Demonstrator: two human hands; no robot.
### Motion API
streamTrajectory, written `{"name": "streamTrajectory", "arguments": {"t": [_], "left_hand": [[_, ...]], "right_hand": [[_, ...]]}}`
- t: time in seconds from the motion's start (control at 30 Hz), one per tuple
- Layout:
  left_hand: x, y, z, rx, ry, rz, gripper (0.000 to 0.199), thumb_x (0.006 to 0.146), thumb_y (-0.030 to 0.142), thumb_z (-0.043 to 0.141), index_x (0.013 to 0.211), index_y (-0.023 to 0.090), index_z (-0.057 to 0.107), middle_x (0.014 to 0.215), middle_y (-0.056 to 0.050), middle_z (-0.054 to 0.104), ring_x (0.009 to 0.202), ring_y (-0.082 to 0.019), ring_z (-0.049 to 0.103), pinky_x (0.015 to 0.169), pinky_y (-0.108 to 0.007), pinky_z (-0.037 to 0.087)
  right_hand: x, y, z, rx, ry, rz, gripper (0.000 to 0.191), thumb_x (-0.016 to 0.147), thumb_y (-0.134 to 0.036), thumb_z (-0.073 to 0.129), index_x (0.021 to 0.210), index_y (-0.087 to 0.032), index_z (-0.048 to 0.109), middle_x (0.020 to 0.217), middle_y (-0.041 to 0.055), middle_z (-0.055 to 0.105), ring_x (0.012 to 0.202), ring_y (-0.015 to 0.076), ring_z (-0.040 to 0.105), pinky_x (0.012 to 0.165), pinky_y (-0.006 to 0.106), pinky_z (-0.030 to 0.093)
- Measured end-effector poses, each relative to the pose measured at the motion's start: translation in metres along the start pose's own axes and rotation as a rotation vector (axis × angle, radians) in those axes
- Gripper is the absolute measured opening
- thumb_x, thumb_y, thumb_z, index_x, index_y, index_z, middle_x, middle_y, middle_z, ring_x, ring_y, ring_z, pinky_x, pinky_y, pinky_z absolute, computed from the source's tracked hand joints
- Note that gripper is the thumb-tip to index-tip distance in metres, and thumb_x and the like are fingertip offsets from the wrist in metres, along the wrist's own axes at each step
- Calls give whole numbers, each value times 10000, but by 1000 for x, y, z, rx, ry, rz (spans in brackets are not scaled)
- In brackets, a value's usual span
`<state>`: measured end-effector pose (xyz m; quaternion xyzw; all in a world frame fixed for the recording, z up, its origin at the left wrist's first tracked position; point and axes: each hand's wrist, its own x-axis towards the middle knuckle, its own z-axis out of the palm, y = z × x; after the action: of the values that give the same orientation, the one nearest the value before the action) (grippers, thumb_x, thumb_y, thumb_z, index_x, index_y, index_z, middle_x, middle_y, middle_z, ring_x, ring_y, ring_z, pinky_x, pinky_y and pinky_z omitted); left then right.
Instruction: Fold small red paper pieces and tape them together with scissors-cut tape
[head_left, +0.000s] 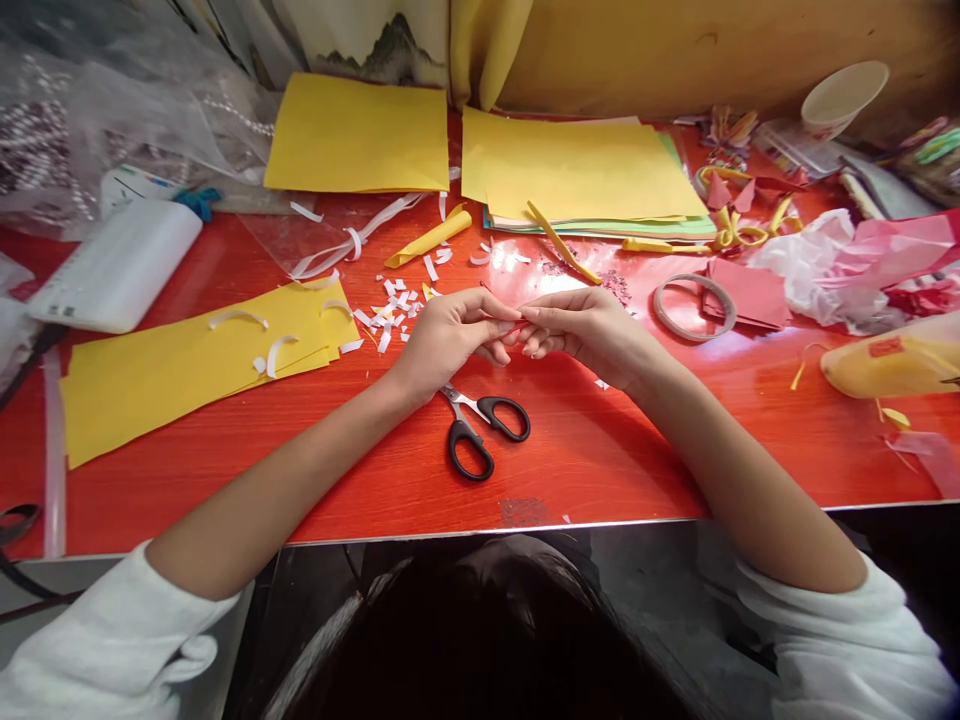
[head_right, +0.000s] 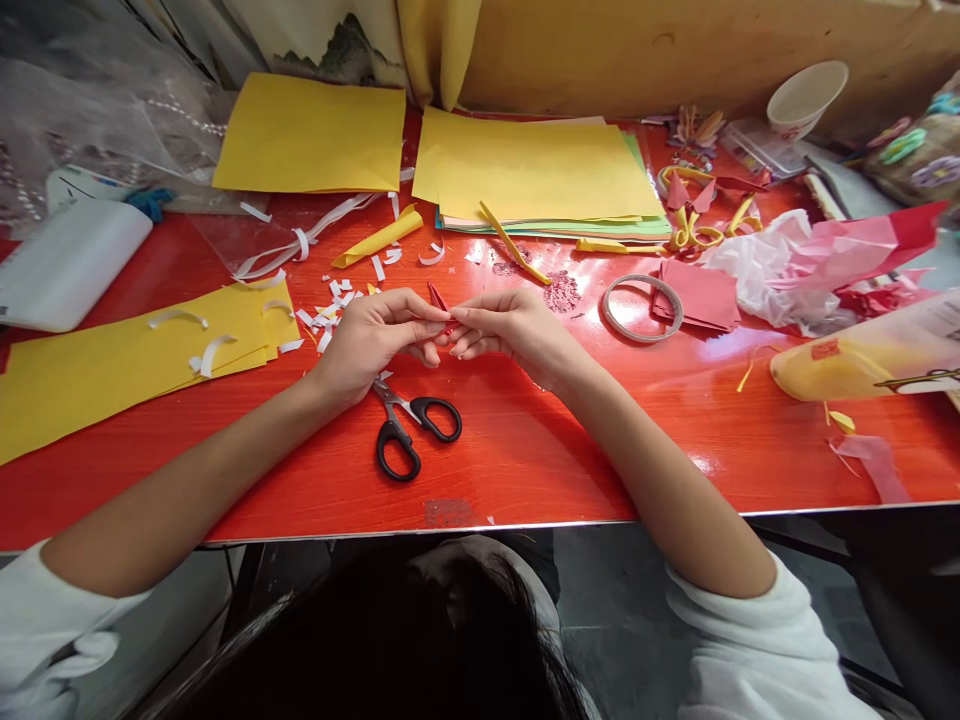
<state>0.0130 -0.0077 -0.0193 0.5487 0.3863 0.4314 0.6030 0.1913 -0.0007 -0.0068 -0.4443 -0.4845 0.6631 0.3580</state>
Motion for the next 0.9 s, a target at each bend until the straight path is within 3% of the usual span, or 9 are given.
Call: {"name": "streamTrajectory", "arguments": {"t": [0.4,0.6,0.9], "left_hand": [[-1,4,2,31,-23,-47,93,752,122,635,845,123,636,730,-8,672,532,-71,616,576,-208,523],[1,-1,1,23,18,-45,91,748,132,645,837,125,663,704,-5,665,509,-82,612,550,-228,544],[0,0,-1,-8,-21,-49,126,752,185,667,856,115,664,759,-33,686,546,-86,623,575,-228,542]], "right_hand": [[-2,-2,6,-122,84,-107,163,730,-281,728,710,-122,696,631,48,678,503,106,615,499,222,526],[0,1,3,-86,24,-55,234,726,-357,732,708,-126,693,687,64,691,542,102,620,539,219,529],[1,-1,-1,13,9,25,142,684,-244,763,721,-114,720,735,79,705,562,100,608,563,222,536]]}}
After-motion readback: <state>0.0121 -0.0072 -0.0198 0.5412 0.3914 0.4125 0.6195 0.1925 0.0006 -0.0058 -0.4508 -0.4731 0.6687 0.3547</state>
